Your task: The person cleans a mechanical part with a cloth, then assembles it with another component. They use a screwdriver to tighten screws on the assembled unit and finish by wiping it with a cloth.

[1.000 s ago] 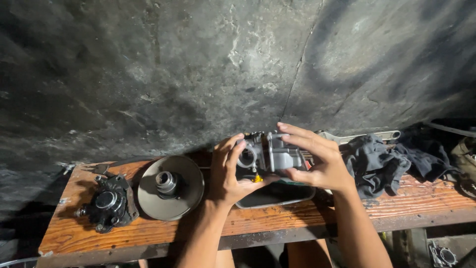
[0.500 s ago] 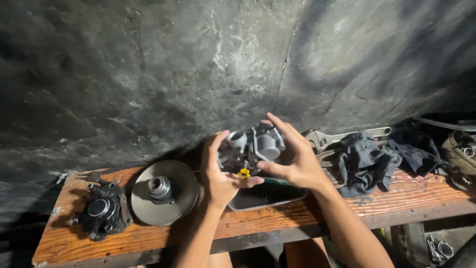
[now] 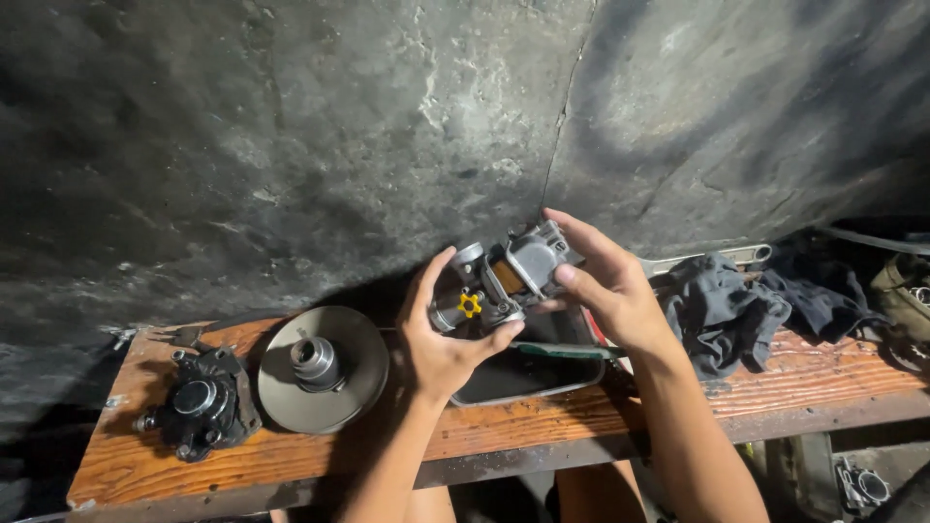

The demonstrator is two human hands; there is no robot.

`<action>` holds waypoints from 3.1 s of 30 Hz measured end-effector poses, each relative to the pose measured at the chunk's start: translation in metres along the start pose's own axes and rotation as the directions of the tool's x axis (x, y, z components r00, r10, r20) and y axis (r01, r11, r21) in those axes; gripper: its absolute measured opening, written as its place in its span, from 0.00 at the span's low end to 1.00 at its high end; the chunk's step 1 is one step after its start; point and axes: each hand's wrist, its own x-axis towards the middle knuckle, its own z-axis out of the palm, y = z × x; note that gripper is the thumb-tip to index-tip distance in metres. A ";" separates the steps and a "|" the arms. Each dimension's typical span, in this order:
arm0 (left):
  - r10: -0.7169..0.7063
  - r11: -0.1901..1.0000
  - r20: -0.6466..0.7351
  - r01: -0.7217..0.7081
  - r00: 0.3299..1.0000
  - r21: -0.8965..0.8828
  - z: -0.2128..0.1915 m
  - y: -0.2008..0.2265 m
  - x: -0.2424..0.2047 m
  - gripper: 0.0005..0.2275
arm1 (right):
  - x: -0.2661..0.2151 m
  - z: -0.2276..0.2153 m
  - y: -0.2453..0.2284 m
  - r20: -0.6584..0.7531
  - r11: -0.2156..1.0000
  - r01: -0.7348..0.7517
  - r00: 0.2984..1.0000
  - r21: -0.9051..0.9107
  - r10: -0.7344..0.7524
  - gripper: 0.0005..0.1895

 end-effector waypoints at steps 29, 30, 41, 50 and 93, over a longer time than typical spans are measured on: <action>0.123 0.992 -0.055 -0.124 0.991 -0.018 -0.001 -0.001 0.000 0.40 | -0.002 0.004 0.007 0.117 0.934 0.188 0.980 -0.304 -0.159 0.30; 0.160 0.987 -0.077 -0.161 0.984 0.002 -0.001 -0.001 -0.001 0.39 | -0.003 0.003 0.002 0.164 0.946 0.193 0.974 -0.259 -0.154 0.31; 0.724 0.651 0.085 -0.720 0.684 0.241 -0.022 -0.026 -0.006 0.20 | -0.009 -0.003 0.012 0.263 0.921 0.377 0.902 -0.099 -0.342 0.48; 0.767 0.595 0.195 -0.792 0.611 0.140 -0.020 -0.017 0.005 0.17 | -0.003 -0.028 0.007 0.323 0.884 0.362 0.909 -0.295 -0.264 0.42; 0.791 0.555 0.155 -0.800 0.592 0.228 -0.017 -0.009 0.005 0.18 | 0.007 -0.035 0.031 0.290 0.912 0.332 0.921 -0.241 -0.259 0.42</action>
